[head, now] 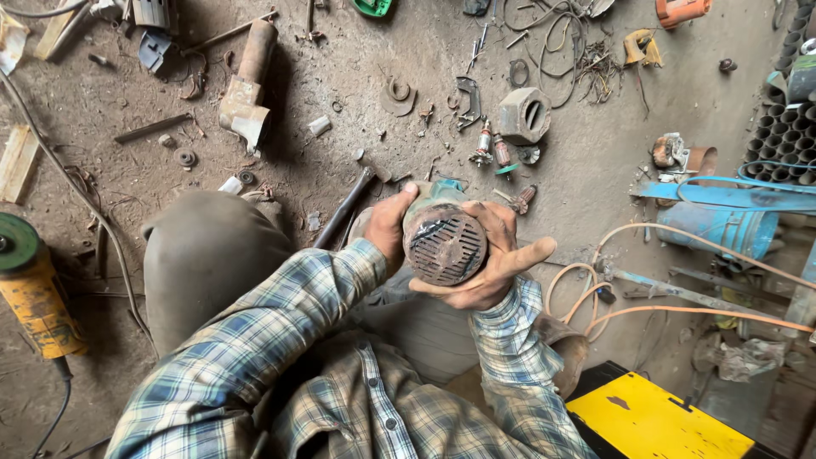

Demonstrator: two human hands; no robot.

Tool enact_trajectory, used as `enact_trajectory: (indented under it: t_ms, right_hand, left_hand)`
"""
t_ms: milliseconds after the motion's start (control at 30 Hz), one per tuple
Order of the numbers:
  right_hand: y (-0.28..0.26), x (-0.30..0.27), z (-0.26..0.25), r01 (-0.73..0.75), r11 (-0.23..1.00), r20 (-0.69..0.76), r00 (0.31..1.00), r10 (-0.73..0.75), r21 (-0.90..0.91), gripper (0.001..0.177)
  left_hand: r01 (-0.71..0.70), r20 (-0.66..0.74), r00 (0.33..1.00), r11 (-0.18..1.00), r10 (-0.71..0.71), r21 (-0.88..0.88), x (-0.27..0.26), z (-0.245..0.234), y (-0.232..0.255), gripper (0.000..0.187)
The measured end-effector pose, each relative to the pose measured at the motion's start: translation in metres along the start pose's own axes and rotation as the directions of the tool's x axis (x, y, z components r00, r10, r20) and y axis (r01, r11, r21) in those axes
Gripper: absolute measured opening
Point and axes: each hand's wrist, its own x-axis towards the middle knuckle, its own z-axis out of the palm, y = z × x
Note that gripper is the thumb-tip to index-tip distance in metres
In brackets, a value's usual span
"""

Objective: The person sits on the floor and uses an angle grinder to cut and grind a small electric motor, producing sparks. They then use a hammer to tap the motor casing and inspect the component by turning it over in their hands.

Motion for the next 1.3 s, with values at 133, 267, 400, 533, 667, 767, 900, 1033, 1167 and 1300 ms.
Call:
enact_trajectory:
  t_ms: [133,267,400,533,667,767,900,1033,1167,1300]
  right_hand:
    - [0.000,0.008,0.007,-0.002,1.000,0.001,1.000,0.002,-0.025,0.171]
    - [0.001,0.008,0.010,-0.006,0.999,0.001,1.000,0.006,-0.050,0.170]
    - [0.003,0.009,0.012,-0.006,1.000,0.010,1.000,0.006,-0.002,0.168]
    - [0.007,0.011,0.016,-0.016,0.999,0.032,0.999,0.015,0.043,0.166]
    - [0.010,0.011,0.015,0.015,0.997,0.042,0.999,-0.018,0.073,0.164]
    - [0.012,0.012,0.015,0.014,0.998,0.060,0.998,-0.018,0.068,0.162]
    - [0.009,0.013,0.014,-0.010,0.999,0.104,0.995,0.006,0.042,0.161]
    - [0.007,0.014,0.013,-0.025,0.991,0.121,0.993,0.008,0.133,0.160]
    - [0.007,0.014,0.015,-0.013,0.995,0.116,0.993,0.002,0.098,0.162]
    - [0.008,0.012,0.017,0.010,0.991,0.099,0.995,-0.023,0.136,0.161]
  left_hand:
    - [0.087,-0.058,0.994,0.995,-0.090,-0.051,-0.002,-0.001,-0.004,0.048]
    - [0.116,-0.080,0.990,0.992,-0.119,-0.042,-0.002,-0.004,-0.005,0.049]
    - [0.224,-0.058,0.971,0.964,-0.234,-0.143,0.000,-0.006,0.000,0.046]
    - [0.192,-0.070,0.977,0.975,-0.201,-0.114,0.002,-0.010,0.000,0.048]
    - [0.209,-0.079,0.973,0.971,-0.218,-0.117,0.005,-0.013,-0.004,0.049]
    - [0.257,-0.073,0.960,0.953,-0.271,-0.158,0.006,-0.017,-0.007,0.048]
    - [0.258,-0.096,0.957,0.955,-0.273,-0.143,0.006,-0.021,-0.010,0.046]
    - [0.270,-0.096,0.954,0.955,-0.283,-0.126,0.008,-0.025,-0.012,0.046]
    - [0.211,-0.121,0.969,0.976,-0.215,-0.045,0.009,-0.029,-0.010,0.044]
    - [0.176,-0.118,0.978,0.984,-0.173,0.014,0.008,-0.030,-0.007,0.044]
